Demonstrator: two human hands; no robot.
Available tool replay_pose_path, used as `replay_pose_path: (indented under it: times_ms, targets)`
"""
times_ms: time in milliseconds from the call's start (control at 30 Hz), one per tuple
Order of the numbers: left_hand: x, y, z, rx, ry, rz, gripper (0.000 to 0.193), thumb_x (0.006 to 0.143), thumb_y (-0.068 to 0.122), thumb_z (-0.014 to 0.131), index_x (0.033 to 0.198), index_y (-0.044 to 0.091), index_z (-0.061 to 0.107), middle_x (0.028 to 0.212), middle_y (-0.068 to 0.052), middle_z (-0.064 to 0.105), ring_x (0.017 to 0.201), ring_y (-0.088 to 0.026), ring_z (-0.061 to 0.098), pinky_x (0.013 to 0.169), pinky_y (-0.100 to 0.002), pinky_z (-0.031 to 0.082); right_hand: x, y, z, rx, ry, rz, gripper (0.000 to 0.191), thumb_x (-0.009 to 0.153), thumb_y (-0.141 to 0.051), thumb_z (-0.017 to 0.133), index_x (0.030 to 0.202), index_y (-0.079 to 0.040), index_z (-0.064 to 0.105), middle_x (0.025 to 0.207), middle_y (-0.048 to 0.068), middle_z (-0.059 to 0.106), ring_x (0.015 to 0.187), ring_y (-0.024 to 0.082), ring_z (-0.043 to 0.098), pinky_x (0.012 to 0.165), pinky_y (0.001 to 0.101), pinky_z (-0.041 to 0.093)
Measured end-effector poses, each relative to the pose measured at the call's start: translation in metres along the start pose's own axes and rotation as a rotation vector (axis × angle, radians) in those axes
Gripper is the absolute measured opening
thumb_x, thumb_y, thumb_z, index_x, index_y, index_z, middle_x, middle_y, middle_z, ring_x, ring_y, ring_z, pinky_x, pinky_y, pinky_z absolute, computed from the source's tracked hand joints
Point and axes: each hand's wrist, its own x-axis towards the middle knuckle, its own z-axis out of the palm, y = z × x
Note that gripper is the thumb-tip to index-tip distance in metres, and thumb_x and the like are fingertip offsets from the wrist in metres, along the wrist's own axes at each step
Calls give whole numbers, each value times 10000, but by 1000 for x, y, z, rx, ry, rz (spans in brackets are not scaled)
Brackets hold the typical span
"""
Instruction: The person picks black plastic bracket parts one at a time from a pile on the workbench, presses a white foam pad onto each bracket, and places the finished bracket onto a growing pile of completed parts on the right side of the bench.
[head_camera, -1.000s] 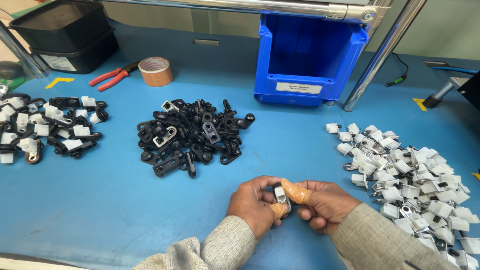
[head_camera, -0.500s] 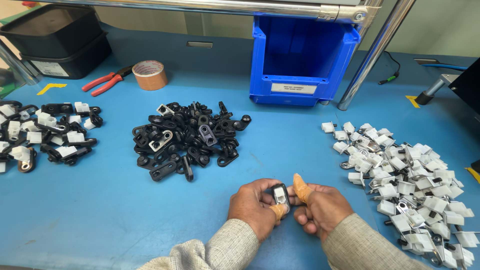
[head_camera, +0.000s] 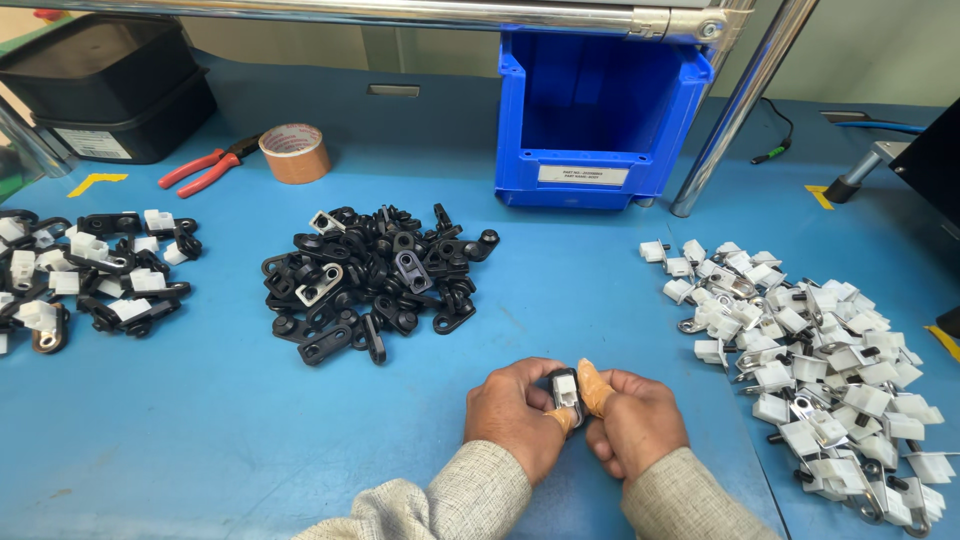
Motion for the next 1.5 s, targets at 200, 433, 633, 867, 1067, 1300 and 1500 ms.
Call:
replay_pose_path:
  times_ms: [200, 433, 633, 867, 1067, 1300, 1500]
  targets:
    - [1, 1, 1, -29, 18, -11, 393, 771, 73, 827, 1135, 210, 771, 793, 14, 737, 746, -101, 732, 727, -280, 612, -30, 15, -10, -425, 3, -467, 217, 930, -148, 684, 1115, -97, 783, 607, 91, 701, 425, 131, 589, 380, 279, 461]
    - [2, 1, -4, -244, -117, -75, 486, 814, 33, 780, 1262, 202, 696, 843, -22, 727, 743, -125, 742, 630, -254, 624, -25, 4, -23, -139, -152, -107, 241, 923, -94, 707, 1160, -60, 735, 772, 135, 758, 491, 163, 598, 384, 296, 449]
    - [5, -4, -4, -394, -164, -50, 464, 834, -20, 734, 1267, 139, 680, 877, -59, 760, 743, -123, 751, 619, -248, 640, -14, 4, -18, 104, -158, 94, 201, 926, -86, 685, 1075, 42, 725, 730, 105, 689, 481, 132, 532, 377, 266, 384]
    - [0, -3, 6, -504, -31, -167, 409, 856, -30, 715, 1237, 107, 662, 845, -78, 767, 704, -136, 751, 602, -268, 625, -15, 4, -2, 86, 8, 28, 336, 910, 5, 451, 1108, 23, 722, 711, 120, 664, 417, 149, 449, 328, 302, 290]
    - [-1, -3, 3, -487, -25, -173, 394, 848, -57, 701, 1208, 101, 679, 827, -82, 758, 682, -146, 746, 591, -255, 629, -28, 2, -9, 53, -145, -31, 219, 955, -120, 678, 1110, 35, 694, 756, 104, 712, 435, 145, 523, 351, 292, 372]
    - [-7, 2, 8, -423, 45, -159, 339, 818, -23, 749, 1125, 107, 686, 802, -67, 766, 673, -129, 751, 601, -280, 630, -27, 3, -1, -11, -34, -60, 191, 957, -50, 614, 1054, 48, 745, 738, 111, 701, 450, 141, 520, 370, 289, 388]
    - [7, 0, -12, -311, -242, -249, 405, 842, 151, 829, 1180, 133, 607, 978, -43, 685, 861, -141, 694, 703, -321, 645, -21, -15, -16, -266, -156, -173, 158, 952, -116, 685, 1015, 1, 770, 688, 102, 701, 477, 145, 583, 410, 295, 470]
